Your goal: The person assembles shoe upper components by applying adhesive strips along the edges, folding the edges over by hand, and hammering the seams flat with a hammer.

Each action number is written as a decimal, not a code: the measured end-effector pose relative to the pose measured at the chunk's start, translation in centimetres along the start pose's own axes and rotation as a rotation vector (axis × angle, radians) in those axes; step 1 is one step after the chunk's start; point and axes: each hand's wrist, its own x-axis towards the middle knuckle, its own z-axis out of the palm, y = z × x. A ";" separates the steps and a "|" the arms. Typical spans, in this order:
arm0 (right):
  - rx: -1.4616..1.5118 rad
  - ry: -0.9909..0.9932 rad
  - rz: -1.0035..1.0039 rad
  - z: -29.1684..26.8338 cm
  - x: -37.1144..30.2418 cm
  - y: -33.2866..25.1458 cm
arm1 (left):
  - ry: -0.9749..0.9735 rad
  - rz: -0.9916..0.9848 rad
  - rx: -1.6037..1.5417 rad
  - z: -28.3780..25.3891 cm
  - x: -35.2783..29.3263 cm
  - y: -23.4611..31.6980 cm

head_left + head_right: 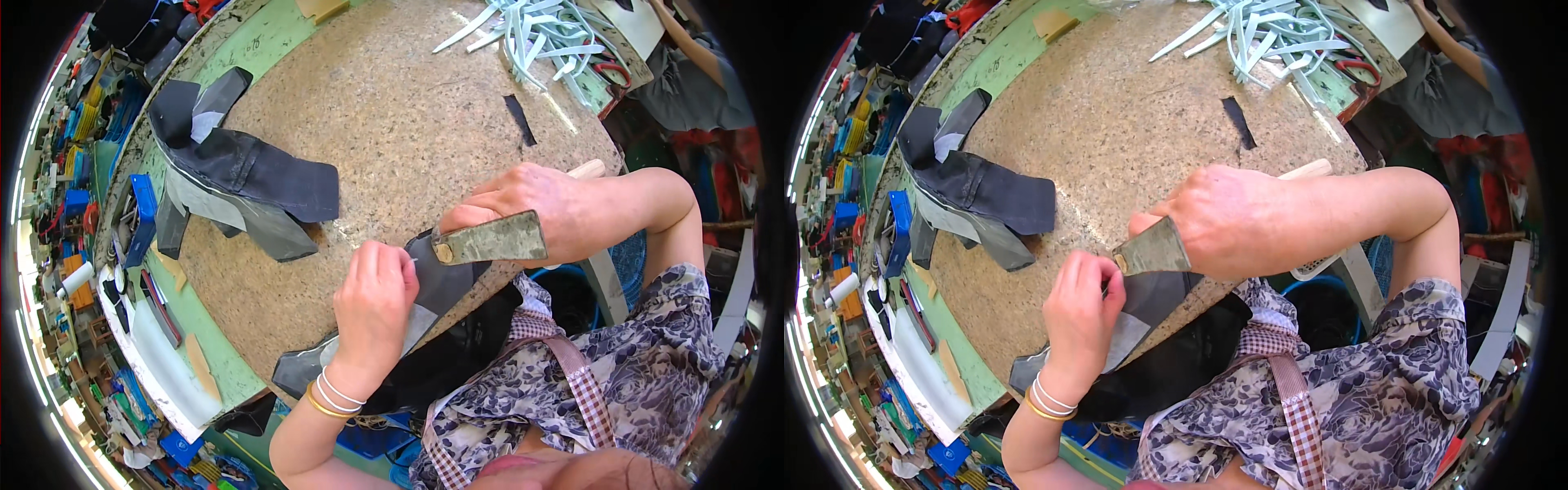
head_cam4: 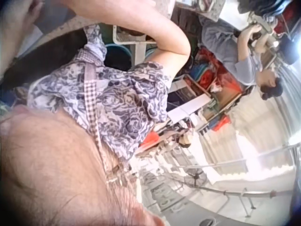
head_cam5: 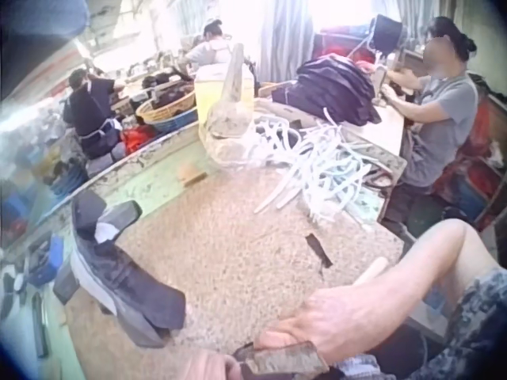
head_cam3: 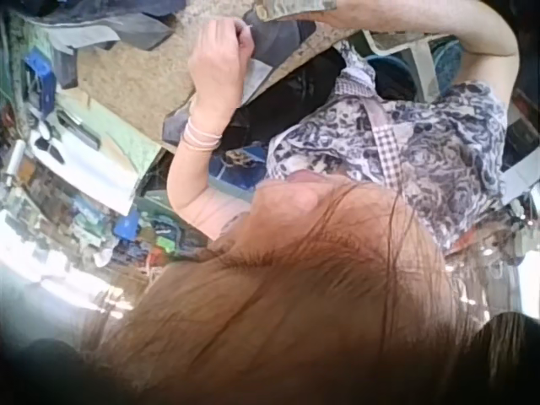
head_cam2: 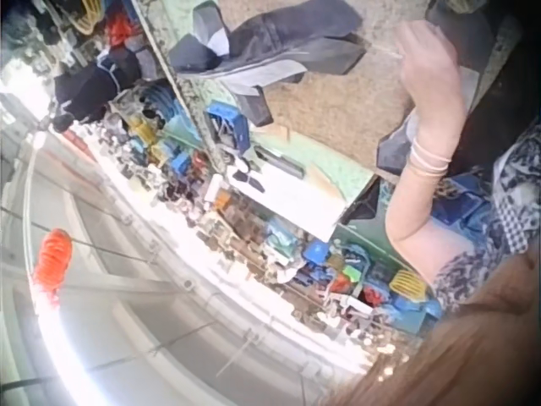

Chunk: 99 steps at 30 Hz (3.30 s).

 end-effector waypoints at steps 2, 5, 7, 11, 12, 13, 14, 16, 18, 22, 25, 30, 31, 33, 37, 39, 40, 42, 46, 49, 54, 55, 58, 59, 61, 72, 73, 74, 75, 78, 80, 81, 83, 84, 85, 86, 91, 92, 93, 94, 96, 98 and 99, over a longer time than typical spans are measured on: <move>0.034 0.018 0.013 0.1 -0.2 -0.1 | 0.011 -0.079 -0.037 0.2 0.0 -0.2; 0.016 -0.029 0.057 0.3 -0.6 -0.1 | -0.028 -0.083 -0.102 -0.2 -0.1 -0.4; 0.031 0.005 0.037 0.6 -0.8 -0.2 | -0.072 -0.275 -0.336 -1.0 -0.3 -0.1; 0.096 -0.012 0.013 0.0 -0.6 -0.6 | -0.117 -0.366 -0.480 -2.1 -0.1 0.2; 0.093 -0.014 0.012 0.0 -0.5 -0.5 | -0.139 -0.373 -0.522 -2.3 0.0 0.1; 0.094 -0.010 0.017 -0.1 -0.7 -0.5 | -0.167 -0.370 -0.570 -2.3 0.3 0.0; 0.096 -0.007 0.022 -0.2 -0.8 -0.5 | -0.169 -0.361 -0.576 -2.1 0.4 0.1; 0.089 0.002 0.043 -0.2 -0.8 -0.5 | -0.124 -0.323 -0.552 -1.8 0.2 0.1; 0.085 0.010 0.060 -0.2 -0.6 -0.4 | -0.057 -0.192 -0.442 -1.0 -0.4 -0.5; -0.126 -0.052 -0.006 -0.8 0.4 -1.1 | 0.062 0.025 -0.222 -0.8 -1.0 -0.5; -0.180 -0.138 0.007 -0.9 1.7 -1.5 | 0.006 0.072 -0.089 -1.2 -1.2 0.1; -0.194 -0.112 -0.028 -1.3 2.7 -2.2 | -0.041 -0.055 -0.317 -1.2 -1.9 -0.9; -0.163 -0.103 0.007 -1.3 2.7 -2.3 | -0.075 -0.148 -0.462 -1.4 -2.1 -1.2; -0.125 -0.091 0.042 -1.3 2.9 -2.5 | -0.038 -0.083 -0.370 -1.2 -2.4 -0.8; -0.061 -0.122 0.067 -1.2 3.2 -3.1 | -0.080 -0.052 -0.342 -1.9 -2.2 -0.8; -0.112 -0.167 0.008 -1.3 3.5 -3.0 | -0.092 -0.165 -0.423 -2.5 -2.6 -0.7; -0.135 -0.156 -0.029 -1.1 3.4 -2.7 | -0.075 -0.135 -0.417 -2.0 -2.9 -0.9; -0.158 -0.140 -0.060 -0.7 3.2 -2.4 | -0.061 -0.099 -0.411 -1.5 -2.9 -1.0; -0.123 -0.165 0.020 -0.3 3.9 -4.1 | -0.039 0.000 -0.206 -2.3 -3.8 -0.8; -0.187 -0.198 -0.016 0.4 3.4 -3.4 | -0.101 -0.154 -0.446 -2.3 -4.6 -2.0; -0.047 -0.101 -0.059 2.0 3.9 -5.0 | -0.072 0.076 -0.143 -3.4 -5.5 -1.8; -0.072 -0.130 -0.025 1.6 3.9 -5.3 | -0.139 -0.114 -0.354 -4.0 -5.5 -2.4; -0.119 -0.180 0.023 1.5 4.1 -5.5 | -0.148 -0.189 -0.440 -3.9 -6.7 -2.5; -0.144 -0.213 0.034 1.6 4.2 -5.4 | -0.094 -0.070 -0.271 -3.7 -7.0 -2.0; -0.137 -0.199 -0.002 2.4 4.6 -5.8 | -0.030 0.090 -0.081 -3.2 -7.4 -2.1; -0.136 -0.196 -0.077 4.4 5.3 -7.6 | -0.202 -0.166 -0.480 -5.8 -9.6 -4.7; -0.161 -0.193 -0.067 4.2 5.5 -7.5 | -0.192 -0.151 -0.428 -5.5 -10.3 -4.8; -0.187 -0.190 -0.056 4.2 5.8 -7.5 | -0.179 -0.160 -0.428 -5.1 -10.7 -4.7; -0.193 -0.199 -0.067 4.3 6.1 -7.4 | -0.089 -0.031 -0.282 -4.8 -10.9 -4.5; -0.134 -0.065 -0.128 5.3 7.2 -9.2 | 0.024 0.102 -0.120 -5.0 -12.7 -4.6; -0.142 -0.187 -0.156 5.3 7.8 -8.9 | -0.092 -0.149 -0.400 -5.9 -12.7 -5.5; -0.253 -0.289 -0.084 5.1 7.8 -8.9 | -0.075 -0.109 -0.365 -5.6 -13.1 -5.8; -0.198 -0.144 -0.138 5.5 8.5 -9.3 | -0.022 0.020 -0.216 -5.5 -13.8 -5.5; -0.137 0.012 -0.183 5.7 8.8 -9.5 | 0.018 0.156 -0.060 -5.4 -14.1 -5.4; -0.136 0.002 -0.186 6.1 9.0 -9.7 | 0.025 0.149 -0.099 -5.2 -14.1 -5.9; -0.116 -0.129 -0.178 6.6 9.2 -9.8 | 0.030 0.141 -0.102 -5.5 -14.4 -6.5; -0.175 0.036 -0.343 6.2 10.7 -8.8 | -0.013 0.054 -0.201 -6.7 -15.2 -7.7; -0.170 0.029 -0.346 6.8 10.8 -9.3 | -0.024 0.160 -0.113 -6.9 -15.4 -7.8; -0.172 -0.080 -0.318 7.6 10.6 -10.1 | -0.046 0.114 -0.182 -6.6 -15.4 -8.2; -0.175 -0.188 -0.287 8.0 10.4 -10.7 | -0.045 0.112 -0.189 -6.3 -15.2 -8.3; -0.236 -0.346 -0.288 6.7 10.1 -10.5 | -0.052 0.140 -0.330 -5.6 -14.1 -8.4; -0.047 -0.220 -0.121 4.8 9.9 -9.1 | -0.009 0.166 -0.333 -4.0 -12.4 -6.8; -0.099 -0.072 -0.047 5.3 9.4 -8.0 | 0.046 0.134 -0.292 -2.9 -11.5 -5.3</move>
